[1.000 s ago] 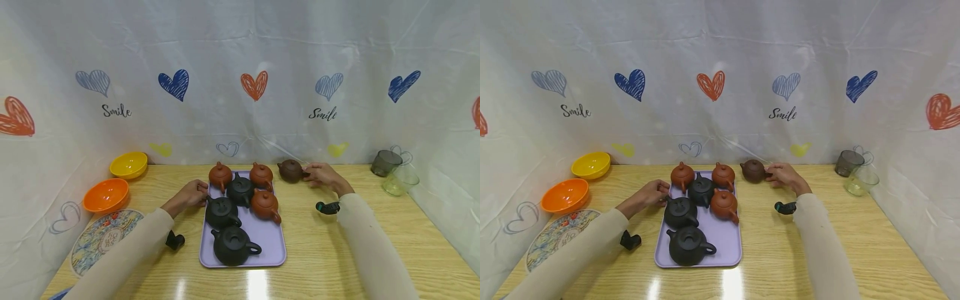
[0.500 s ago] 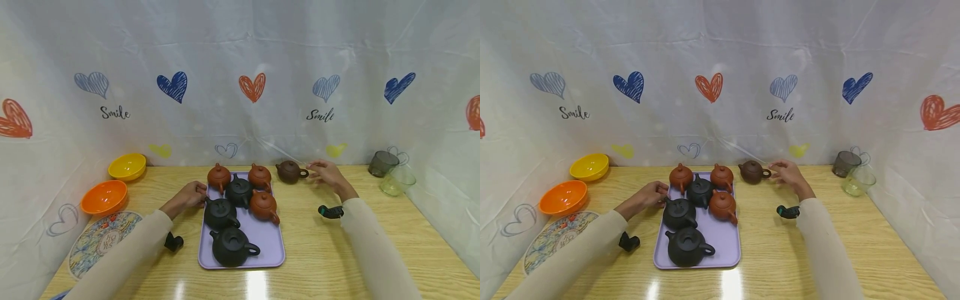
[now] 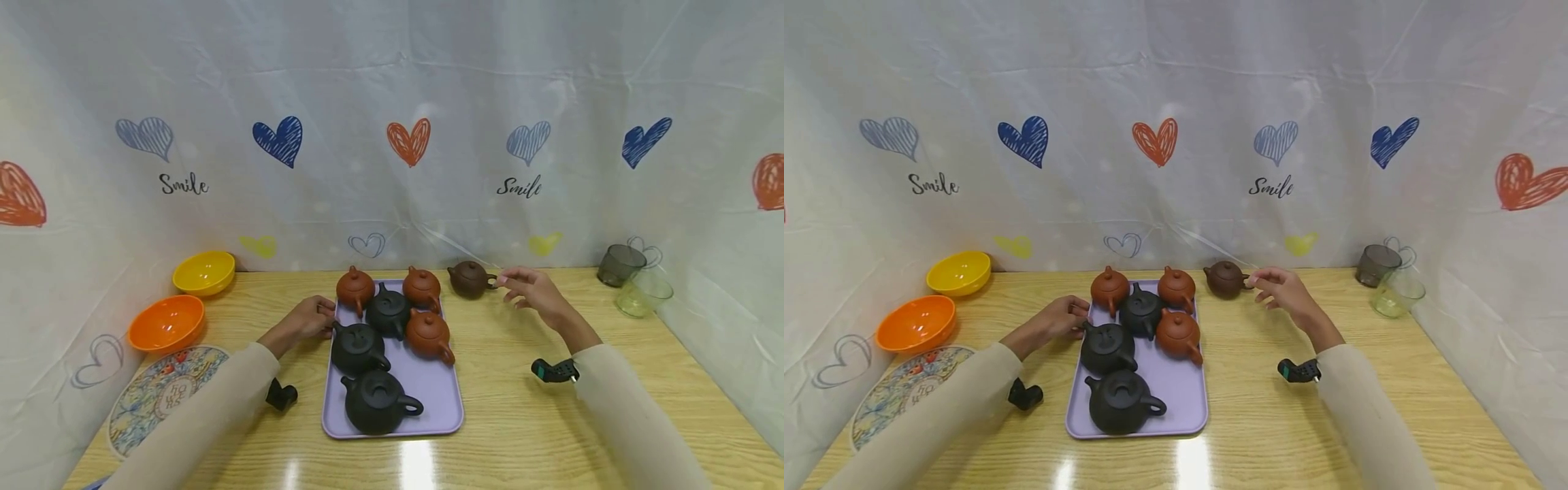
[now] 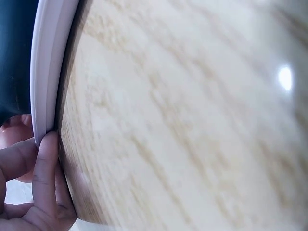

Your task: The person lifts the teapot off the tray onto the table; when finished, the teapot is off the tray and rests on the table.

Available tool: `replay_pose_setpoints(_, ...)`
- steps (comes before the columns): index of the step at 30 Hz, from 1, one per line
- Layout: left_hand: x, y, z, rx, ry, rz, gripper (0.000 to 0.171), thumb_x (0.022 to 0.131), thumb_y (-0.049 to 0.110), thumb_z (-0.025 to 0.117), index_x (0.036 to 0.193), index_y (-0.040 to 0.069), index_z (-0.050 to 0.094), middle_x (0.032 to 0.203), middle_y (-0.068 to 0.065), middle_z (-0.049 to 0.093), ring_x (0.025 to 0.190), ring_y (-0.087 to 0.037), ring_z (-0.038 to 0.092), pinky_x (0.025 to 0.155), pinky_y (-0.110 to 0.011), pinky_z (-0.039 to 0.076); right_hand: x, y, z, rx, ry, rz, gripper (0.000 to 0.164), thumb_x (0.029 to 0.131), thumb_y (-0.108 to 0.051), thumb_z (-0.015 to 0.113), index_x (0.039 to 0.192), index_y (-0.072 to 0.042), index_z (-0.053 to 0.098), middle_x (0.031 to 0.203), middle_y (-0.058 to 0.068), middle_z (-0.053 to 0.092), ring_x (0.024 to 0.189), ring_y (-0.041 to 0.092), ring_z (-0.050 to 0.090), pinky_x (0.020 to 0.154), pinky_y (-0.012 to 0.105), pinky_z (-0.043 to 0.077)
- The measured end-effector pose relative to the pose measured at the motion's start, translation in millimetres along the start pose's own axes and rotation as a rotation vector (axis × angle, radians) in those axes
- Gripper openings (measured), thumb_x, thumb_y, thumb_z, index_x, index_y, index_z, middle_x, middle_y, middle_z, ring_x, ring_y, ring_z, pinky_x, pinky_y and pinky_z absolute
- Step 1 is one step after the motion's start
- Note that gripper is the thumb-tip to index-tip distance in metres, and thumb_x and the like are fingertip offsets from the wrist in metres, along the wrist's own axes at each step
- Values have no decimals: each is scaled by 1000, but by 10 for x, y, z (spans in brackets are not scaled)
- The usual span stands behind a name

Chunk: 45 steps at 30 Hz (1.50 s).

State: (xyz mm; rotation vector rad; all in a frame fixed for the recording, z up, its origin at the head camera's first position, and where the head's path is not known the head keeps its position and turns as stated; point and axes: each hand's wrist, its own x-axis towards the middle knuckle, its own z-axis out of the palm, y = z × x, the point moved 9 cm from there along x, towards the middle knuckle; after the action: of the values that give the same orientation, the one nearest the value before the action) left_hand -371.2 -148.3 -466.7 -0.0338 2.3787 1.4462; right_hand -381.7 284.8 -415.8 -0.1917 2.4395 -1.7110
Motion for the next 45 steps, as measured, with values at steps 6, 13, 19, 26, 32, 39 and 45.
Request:
replay_pose_setpoints(6, 10, 7, 6, -4, 2, -2, 34, 99, -1, 50, 132, -10, 46, 114, -21, 55, 85, -19, 62, 71, -29, 60, -226, -141, 311, -34, -65, -20, 39, 100, -33, 63, 119, 1, 61, 108, -5, 69, 83, 18, 65, 68, 35, 56)
replay_pose_setpoints(13, 6, 5, -4, 3, 10, -6, 34, 99, 0, 52, 131, -9, 47, 113, -21, 56, 84, -17, 62, 70, -28, 60, -463, -198, 737, -76, -138, -19, 31, 96, -29, 68, 111, -1, 67, 109, 16, 67, 79, 25, 66, 64, 35, 55)
replay_pose_setpoints(19, 0, -10, -2, -3, 7, -6, 34, 100, 0, 52, 132, -9, 47, 115, -22, 56, 86, -19, 62, 72, -29, 60, -627, -159, 1074, -48, -194, 12, 28, 96, -27, 69, 107, -1, 69, 99, 19, 69, 73, 25, 67, 58, 31, 53)
replay_pose_setpoints(26, -7, -19, 12, -7, 16, -19, 34, 100, 1, 52, 132, -7, 48, 117, -21, 56, 87, -18, 62, 71, -28, 60, -724, -85, 1270, 0, -165, 61, 28, 94, -25, 71, 103, 1, 71, 85, 9, 68, 64, 17, 61, 49, 25, 48)
replay_pose_setpoints(32, -14, 0, -4, -8, 24, -8, 34, 99, 0, 53, 131, -9, 48, 115, -21, 56, 86, -18, 62, 71, -28, 60, -705, -60, 1365, -8, -141, 78, 30, 92, -31, 74, 99, -2, 73, 86, 5, 69, 61, 15, 59, 47, 24, 47)
replay_pose_setpoints(39, 7, -9, 0, -24, 9, -15, 34, 100, 1, 54, 132, -8, 48, 117, -22, 56, 87, -18, 63, 72, -28, 60, -681, -38, 1391, -36, -116, 126, 34, 91, -38, 73, 96, -5, 74, 76, 4, 66, 58, 16, 59, 47, 25, 45)
replay_pose_setpoints(45, 9, -12, -9, -16, 15, -14, 33, 99, 1, 54, 131, -8, 49, 116, -21, 56, 86, -18, 63, 70, -27, 59, -676, -41, 1410, -39, -107, 143, 37, 88, -40, 77, 92, -3, 74, 65, 2, 61, 53, 14, 54, 45, 25, 41)
